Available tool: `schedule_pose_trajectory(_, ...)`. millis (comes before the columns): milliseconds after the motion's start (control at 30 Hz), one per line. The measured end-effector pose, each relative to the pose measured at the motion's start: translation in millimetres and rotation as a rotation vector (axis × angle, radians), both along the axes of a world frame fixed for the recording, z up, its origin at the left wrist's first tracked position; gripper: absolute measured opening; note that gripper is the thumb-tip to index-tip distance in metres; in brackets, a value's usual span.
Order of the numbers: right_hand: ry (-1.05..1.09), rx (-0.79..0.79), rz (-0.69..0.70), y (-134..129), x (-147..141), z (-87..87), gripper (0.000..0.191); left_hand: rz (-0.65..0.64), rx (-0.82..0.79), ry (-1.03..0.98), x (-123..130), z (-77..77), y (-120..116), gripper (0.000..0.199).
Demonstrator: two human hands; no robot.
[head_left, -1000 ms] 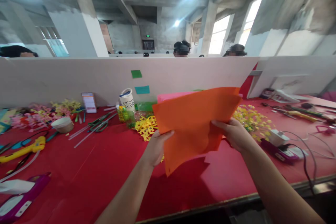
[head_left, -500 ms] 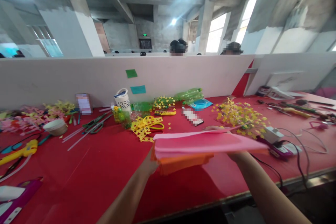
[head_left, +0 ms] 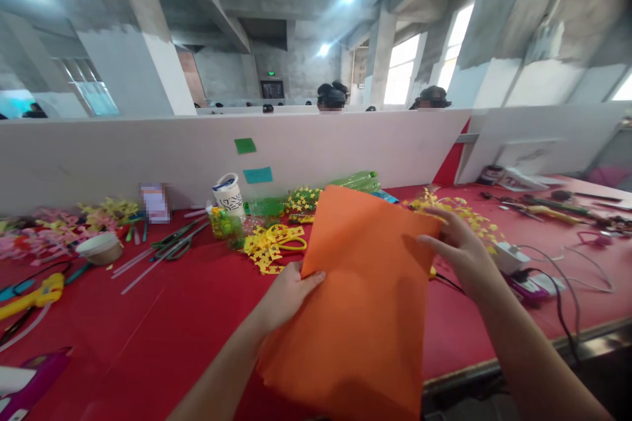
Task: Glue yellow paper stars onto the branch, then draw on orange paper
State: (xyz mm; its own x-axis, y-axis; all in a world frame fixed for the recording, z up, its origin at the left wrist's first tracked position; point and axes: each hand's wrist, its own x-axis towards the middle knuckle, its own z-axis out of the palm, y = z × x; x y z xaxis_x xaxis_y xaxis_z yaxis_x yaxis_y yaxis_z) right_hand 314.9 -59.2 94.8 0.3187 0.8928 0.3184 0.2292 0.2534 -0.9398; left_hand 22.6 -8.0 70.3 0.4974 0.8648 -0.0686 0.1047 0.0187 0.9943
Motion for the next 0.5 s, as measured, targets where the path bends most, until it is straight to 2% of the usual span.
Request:
schedule_pose_trajectory(67, -0.234, 0.138, -0.079, -2.0, 2.3, 14.0, 0.075, -0.045, 0.08, 0.118, -4.7, 7.1, -2.4, 0.035)
schedule_pose_trajectory(100, -0.336, 0.157, -0.068, -2.8, 2.0, 19.5, 0.079, -0.084, 0.128, 0.168, -6.1, 10.4, -4.9, 0.032)
schedule_pose_trajectory(133, -0.404, 0.132, -0.001, -3.4, 0.9, 23.6, 0.08, -0.133, 0.18, 0.211, -7.1, 13.9, -7.8, 0.029)
schedule_pose_trajectory(167, -0.434, 0.066, 0.113, -3.5, -0.9, 26.2, 0.076, -0.192, 0.222, 0.253, -8.1, 17.8, -10.5, 0.025)
schedule_pose_trajectory(233, -0.399, -0.144, 0.406, -2.5, -5.2, 26.7, 0.051, -0.229, 0.287, 0.308, -13.1, 27.1, -12.6, 0.018)
schedule_pose_trajectory(267, -0.341, -0.247, 0.517, -1.9, -7.3, 24.8, 0.034, -0.216, 0.292, 0.304, -18.5, 32.2, -11.1, 0.015)
schedule_pose_trajectory(300, -0.249, -0.322, 0.562, -1.4, -9.1, 22.0, 0.023, -0.202, 0.261, 0.279, -26.4, 37.1, -7.7, 0.013)
schedule_pose_trajectory(367, 0.003, -0.366, 0.499, -1.5, -11.1, 14.2, 0.017, -0.184, 0.181, 0.242, -49.1, 43.3, 3.2, 0.024)
schedule_pose_trajectory(400, 0.129, -0.375, 0.436, -2.2, -11.2, 9.8, 0.019, -0.115, 0.143, 0.219, -62.2, 43.2, 8.8, 0.032)
schedule_pose_trajectory(500, 0.368, -0.379, 0.287, -6.0, -9.2, -6.6, 0.024, 0.069, -0.035, 0.03, -92.6, 26.1, 15.0, 0.049)
